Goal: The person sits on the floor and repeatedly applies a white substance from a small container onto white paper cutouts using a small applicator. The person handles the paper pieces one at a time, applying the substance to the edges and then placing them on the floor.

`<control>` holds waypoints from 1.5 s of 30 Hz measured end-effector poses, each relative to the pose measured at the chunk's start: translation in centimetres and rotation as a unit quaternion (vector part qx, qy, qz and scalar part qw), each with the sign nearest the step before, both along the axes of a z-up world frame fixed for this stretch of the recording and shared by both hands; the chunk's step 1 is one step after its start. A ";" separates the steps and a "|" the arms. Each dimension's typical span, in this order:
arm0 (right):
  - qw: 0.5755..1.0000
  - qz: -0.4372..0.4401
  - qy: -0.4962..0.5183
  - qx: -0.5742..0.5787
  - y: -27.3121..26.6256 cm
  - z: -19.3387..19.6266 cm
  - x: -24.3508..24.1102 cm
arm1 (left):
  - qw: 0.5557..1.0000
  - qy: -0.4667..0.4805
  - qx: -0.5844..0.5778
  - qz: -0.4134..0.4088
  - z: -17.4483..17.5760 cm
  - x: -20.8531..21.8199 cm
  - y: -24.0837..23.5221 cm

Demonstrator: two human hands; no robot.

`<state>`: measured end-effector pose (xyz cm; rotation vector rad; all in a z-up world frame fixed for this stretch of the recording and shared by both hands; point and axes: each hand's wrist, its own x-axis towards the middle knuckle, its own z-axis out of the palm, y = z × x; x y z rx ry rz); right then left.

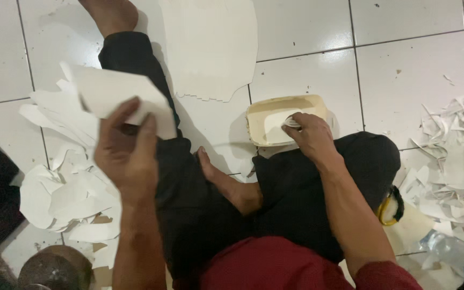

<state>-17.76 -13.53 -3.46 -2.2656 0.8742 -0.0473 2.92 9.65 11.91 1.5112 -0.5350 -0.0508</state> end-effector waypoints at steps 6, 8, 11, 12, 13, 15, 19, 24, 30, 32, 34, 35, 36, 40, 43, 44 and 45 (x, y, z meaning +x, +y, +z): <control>0.995 0.030 0.083 -0.051 -0.7 -2.5 -0.3 | 0.989 0.104 0.043 -0.098 -6.5 -4.6 -2.6; 0.993 0.035 0.100 -0.049 -0.6 -2.6 -0.2 | 0.982 0.129 0.063 -0.126 -8.5 -5.4 -3.4; 0.990 0.049 0.123 -0.055 -0.5 -1.7 0.3 | 0.972 0.152 0.087 -0.156 -12.3 -6.2 -4.7; 0.987 0.056 0.136 -0.058 -0.4 -1.3 0.2 | 0.970 0.156 0.095 -0.159 -13.7 -6.6 -5.1; 0.987 0.055 0.135 -0.059 -0.5 -1.6 0.4 | 0.970 0.156 0.094 -0.160 -12.7 -6.6 -5.4; 0.986 0.037 0.154 -0.043 -0.6 -2.3 0.5 | 0.951 0.196 0.117 -0.209 -10.8 -6.6 -6.1; 0.995 0.015 0.093 -0.029 -0.1 -1.0 0.3 | 0.942 0.218 0.102 -0.233 -13.5 -6.5 -7.3; 0.978 -0.162 -0.119 0.058 0.9 0.1 -0.7 | 0.929 0.255 0.090 -0.250 -15.8 -6.3 -8.6; 0.952 -0.164 -0.222 0.131 2.5 1.1 -0.3 | 0.915 0.290 0.073 -0.270 -15.5 -6.7 -9.7; 0.960 -0.144 -0.211 0.117 2.6 0.3 -0.2 | 0.909 0.305 0.074 -0.272 -16.1 -7.0 -9.8; 0.967 -0.124 -0.200 0.102 2.6 0.3 0.1 | 0.903 0.321 0.075 -0.275 -16.1 -7.2 -9.8; 0.967 -0.121 -0.206 0.084 2.5 0.6 0.5 | 0.901 0.328 0.074 -0.274 -15.9 -7.2 -9.7; 0.968 -0.117 -0.212 0.066 2.5 1.1 0.8 | 0.899 0.335 0.073 -0.273 -15.7 -7.1 -9.7; 0.961 -0.129 -0.236 0.064 2.6 1.8 0.5 | 0.903 0.329 0.082 -0.264 -14.9 -6.7 -9.7; 0.964 -0.106 -0.214 0.113 3.1 1.8 0.3 | 0.891 0.360 0.055 -0.271 -15.9 -6.6 -9.7; 0.971 -0.102 -0.198 0.092 2.9 1.7 0.5 | 0.897 0.343 0.069 -0.271 -16.1 -6.5 -9.7; 0.976 -0.096 -0.183 0.071 2.6 1.6 0.8 | 0.902 0.326 0.084 -0.270 -16.3 -6.3 -9.7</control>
